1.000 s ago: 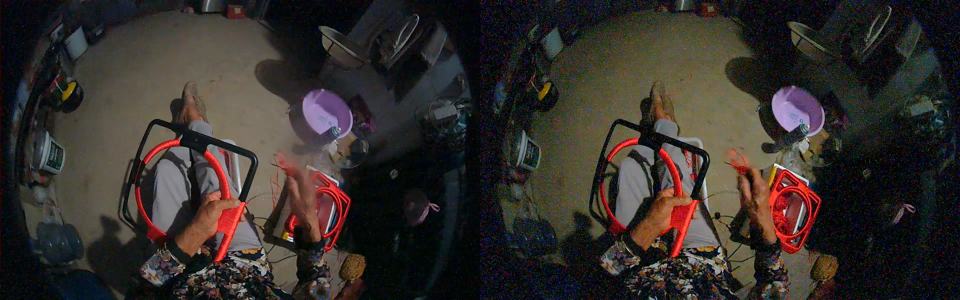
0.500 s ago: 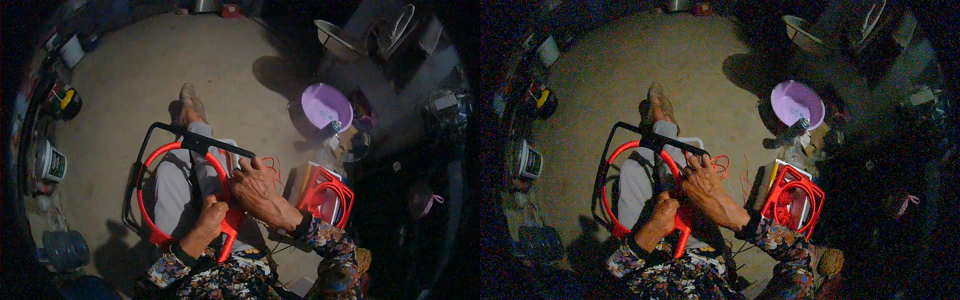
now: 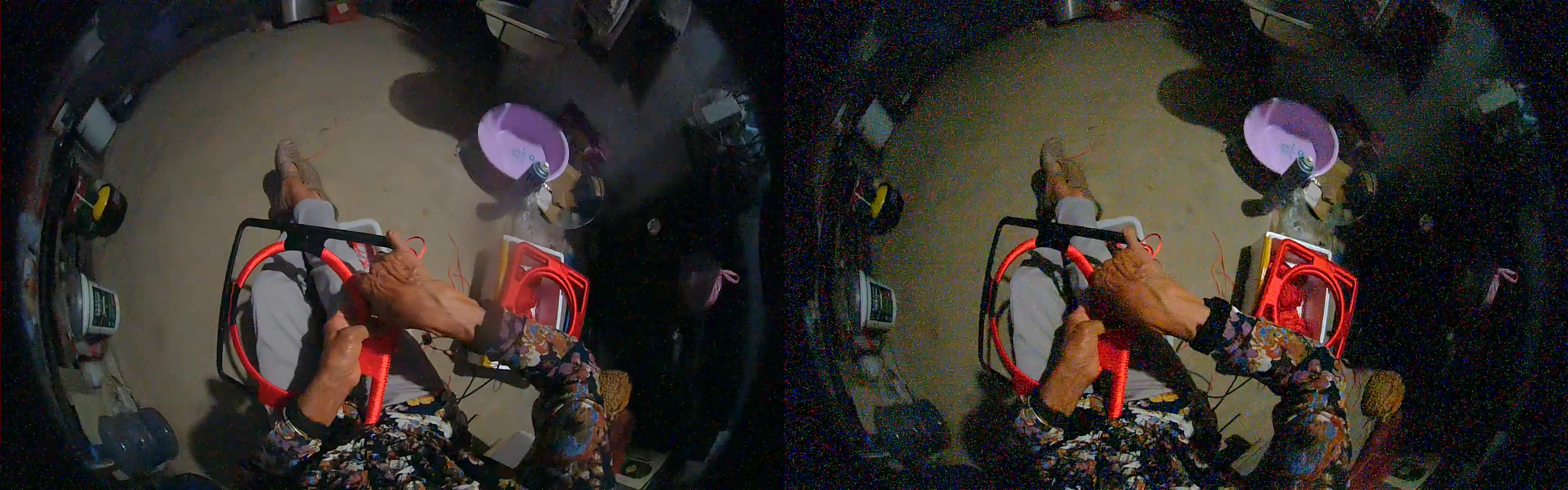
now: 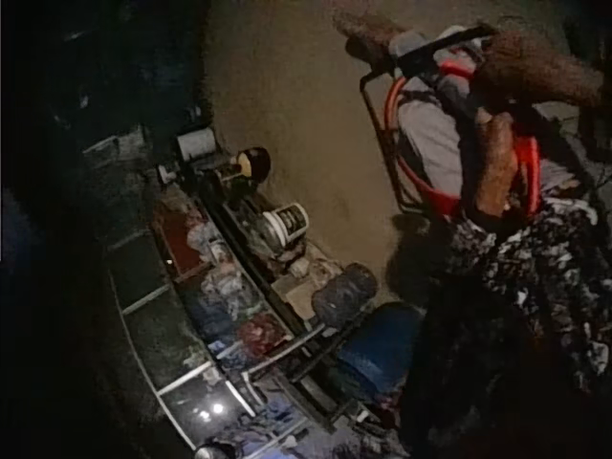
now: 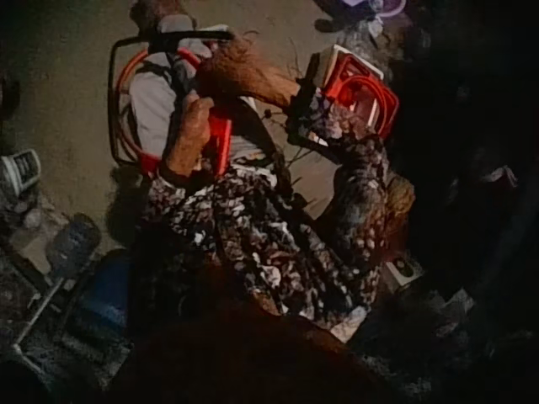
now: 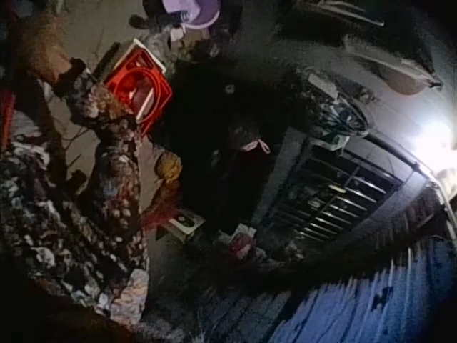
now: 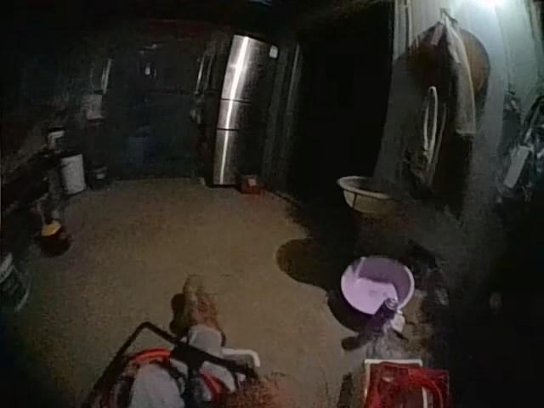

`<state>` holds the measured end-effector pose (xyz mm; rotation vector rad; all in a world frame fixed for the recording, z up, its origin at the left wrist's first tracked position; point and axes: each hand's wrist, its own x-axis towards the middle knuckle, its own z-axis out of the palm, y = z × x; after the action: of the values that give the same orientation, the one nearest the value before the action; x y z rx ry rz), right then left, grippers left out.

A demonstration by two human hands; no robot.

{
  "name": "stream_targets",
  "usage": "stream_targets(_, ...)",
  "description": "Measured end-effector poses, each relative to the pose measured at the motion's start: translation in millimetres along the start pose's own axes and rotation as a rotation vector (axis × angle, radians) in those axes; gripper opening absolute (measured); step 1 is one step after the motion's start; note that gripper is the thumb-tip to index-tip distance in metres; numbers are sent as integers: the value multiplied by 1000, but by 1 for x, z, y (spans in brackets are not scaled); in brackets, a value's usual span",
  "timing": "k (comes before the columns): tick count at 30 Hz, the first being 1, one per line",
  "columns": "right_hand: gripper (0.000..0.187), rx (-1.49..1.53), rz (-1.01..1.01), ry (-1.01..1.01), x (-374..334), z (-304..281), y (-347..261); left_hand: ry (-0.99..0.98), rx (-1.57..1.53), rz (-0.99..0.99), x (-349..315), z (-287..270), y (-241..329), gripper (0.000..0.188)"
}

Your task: Manually weaving red plastic cord around a circular black metal frame to create a furniture component.

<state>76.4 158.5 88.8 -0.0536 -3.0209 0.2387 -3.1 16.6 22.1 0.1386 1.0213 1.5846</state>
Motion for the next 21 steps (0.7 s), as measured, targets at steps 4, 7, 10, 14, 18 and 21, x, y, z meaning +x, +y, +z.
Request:
stream_targets(4,17,-48,75,59,-2,24,2,1,-28,-28,-1,5,4,42)
stream_targets(7,19,-58,63,89,-2,15,2,0,-30,-76,0,-3,1,36)
stream_targets(10,21,54,95,235,-1,-5,3,-3,-34,-125,-5,12,13,28)
stream_targets(14,17,577,397,514,-41,-31,-1,-21,-8,-208,-10,2,25,26)
stream_targets(18,19,1222,1036,380,-99,9,-24,-53,34,-239,-11,15,28,31)
stream_targets(21,22,1066,672,600,-99,39,-35,-51,26,-249,-11,15,29,35)
